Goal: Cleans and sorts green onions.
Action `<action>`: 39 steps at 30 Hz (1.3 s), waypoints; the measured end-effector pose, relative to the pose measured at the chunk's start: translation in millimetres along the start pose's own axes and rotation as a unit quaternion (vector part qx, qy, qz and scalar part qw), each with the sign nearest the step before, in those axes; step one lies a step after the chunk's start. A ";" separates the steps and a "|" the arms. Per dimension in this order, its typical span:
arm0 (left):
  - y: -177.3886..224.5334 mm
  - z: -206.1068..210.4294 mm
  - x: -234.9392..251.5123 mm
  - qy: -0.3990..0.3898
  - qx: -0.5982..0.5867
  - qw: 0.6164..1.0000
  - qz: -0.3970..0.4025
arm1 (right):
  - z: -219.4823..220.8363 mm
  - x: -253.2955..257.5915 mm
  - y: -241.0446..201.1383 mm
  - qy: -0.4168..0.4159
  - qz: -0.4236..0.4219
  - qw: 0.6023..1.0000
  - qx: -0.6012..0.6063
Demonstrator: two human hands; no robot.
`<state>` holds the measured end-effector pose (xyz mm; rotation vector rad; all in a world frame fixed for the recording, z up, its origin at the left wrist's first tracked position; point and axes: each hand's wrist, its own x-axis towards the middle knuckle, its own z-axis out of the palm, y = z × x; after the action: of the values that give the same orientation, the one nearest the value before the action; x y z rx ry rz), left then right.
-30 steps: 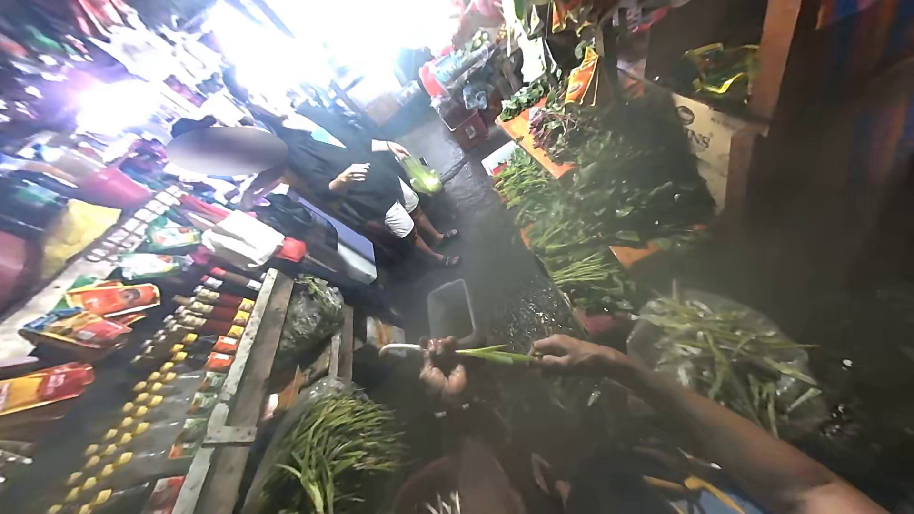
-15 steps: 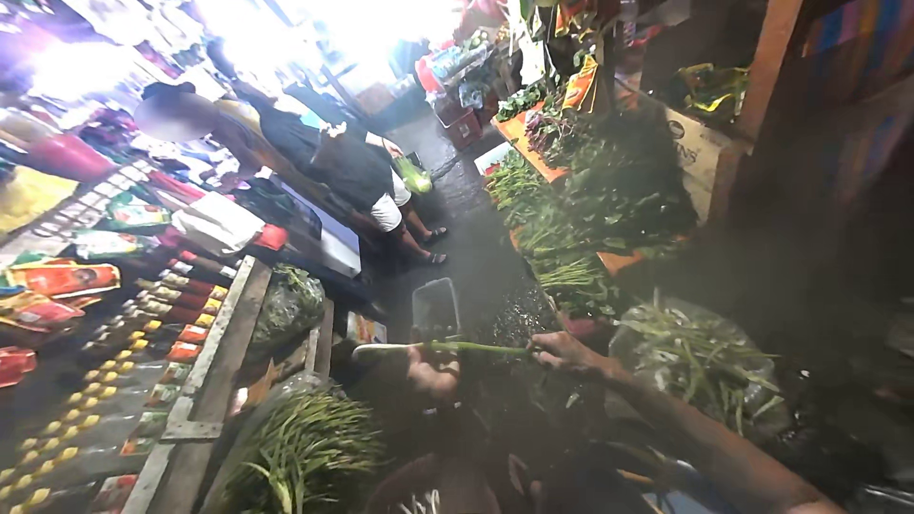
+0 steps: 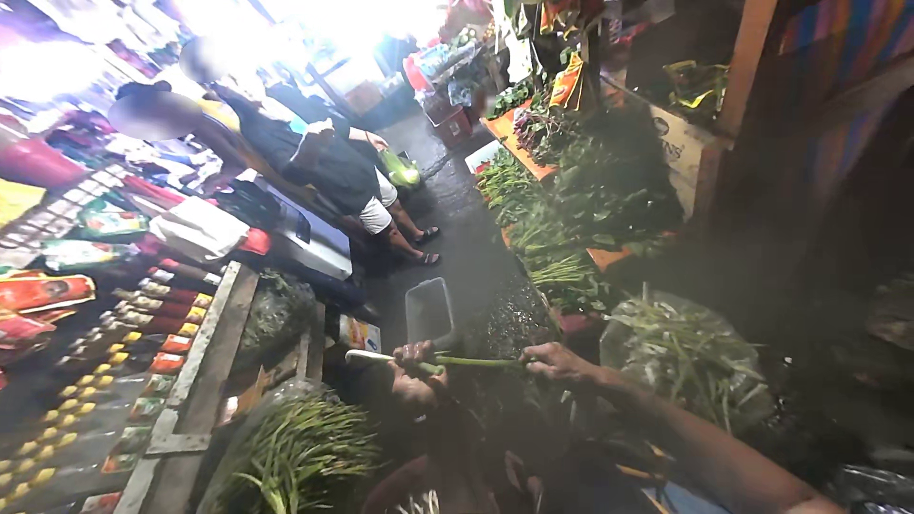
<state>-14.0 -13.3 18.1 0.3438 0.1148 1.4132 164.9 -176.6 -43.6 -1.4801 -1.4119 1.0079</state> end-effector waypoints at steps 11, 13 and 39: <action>8.8 22.9 -15.7 -0.193 -0.043 0.980 -0.034 | 5.7 -0.9 -12.9 0.203 -0.027 0.979 -0.005; 19.0 43.1 -21.0 -0.176 0.078 0.981 0.037 | -3.1 -4.0 -9.2 0.245 -0.004 0.969 0.040; 282.6 -148.7 -171.3 0.318 0.835 0.445 -0.067 | -149.2 -85.1 195.6 0.029 0.505 0.748 -0.431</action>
<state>-350.7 -123.2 -58.4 1.3317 2.2315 0.6710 366.1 -271.3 -178.8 -3.1404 -0.9730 0.8615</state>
